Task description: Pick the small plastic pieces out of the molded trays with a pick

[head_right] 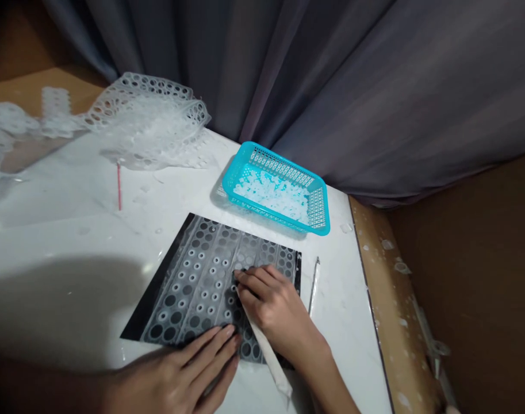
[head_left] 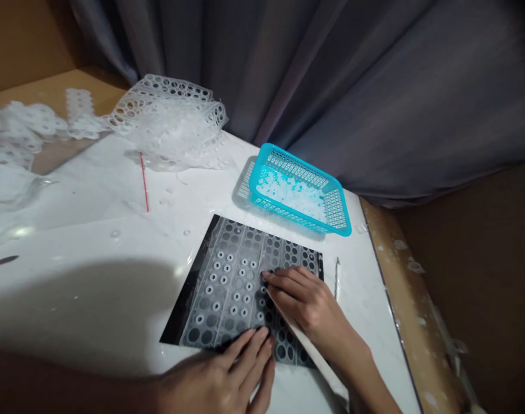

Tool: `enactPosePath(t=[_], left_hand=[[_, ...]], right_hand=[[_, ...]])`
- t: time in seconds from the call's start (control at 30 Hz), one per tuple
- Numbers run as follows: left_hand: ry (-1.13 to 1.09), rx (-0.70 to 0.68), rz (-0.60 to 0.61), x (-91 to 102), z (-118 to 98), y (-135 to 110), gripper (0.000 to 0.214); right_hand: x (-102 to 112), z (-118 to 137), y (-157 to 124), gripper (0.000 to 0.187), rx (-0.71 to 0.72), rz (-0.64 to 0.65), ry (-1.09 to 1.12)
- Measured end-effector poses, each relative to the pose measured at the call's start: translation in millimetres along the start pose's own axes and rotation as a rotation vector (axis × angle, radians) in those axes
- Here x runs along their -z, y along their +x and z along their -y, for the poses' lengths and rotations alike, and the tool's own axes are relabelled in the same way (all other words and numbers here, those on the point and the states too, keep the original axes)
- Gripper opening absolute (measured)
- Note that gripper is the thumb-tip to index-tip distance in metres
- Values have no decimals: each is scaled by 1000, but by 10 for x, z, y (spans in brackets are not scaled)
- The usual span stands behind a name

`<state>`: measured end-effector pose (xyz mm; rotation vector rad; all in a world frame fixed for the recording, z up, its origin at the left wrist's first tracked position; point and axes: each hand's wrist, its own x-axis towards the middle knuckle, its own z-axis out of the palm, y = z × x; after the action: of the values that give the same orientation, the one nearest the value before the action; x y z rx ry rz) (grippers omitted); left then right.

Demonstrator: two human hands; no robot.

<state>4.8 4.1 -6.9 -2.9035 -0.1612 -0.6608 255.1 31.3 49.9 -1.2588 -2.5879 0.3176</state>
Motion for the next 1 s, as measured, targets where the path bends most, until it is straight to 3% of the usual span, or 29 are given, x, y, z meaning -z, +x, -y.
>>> enactPosePath(t=[0.37, 0.57, 0.77, 0.87, 1.0], left_hand=[[-59, 104, -27, 75, -40, 70, 37], [-85, 64, -6, 101, -7, 74, 44], [-103, 11, 35, 127, 16, 51, 52], [-110, -37, 51, 155, 49, 44, 57], [-88, -37, 27, 148, 81, 60, 53]], right_hand=[[-291, -84, -81, 24, -57, -295, 153], [-260, -3, -1, 16, -215, -359, 317], [-279, -47, 51, 16, -574, -412, 643], [-286, -128, 110, 22, -712, -503, 794], [-105, -264, 213, 25, -703, -624, 723]])
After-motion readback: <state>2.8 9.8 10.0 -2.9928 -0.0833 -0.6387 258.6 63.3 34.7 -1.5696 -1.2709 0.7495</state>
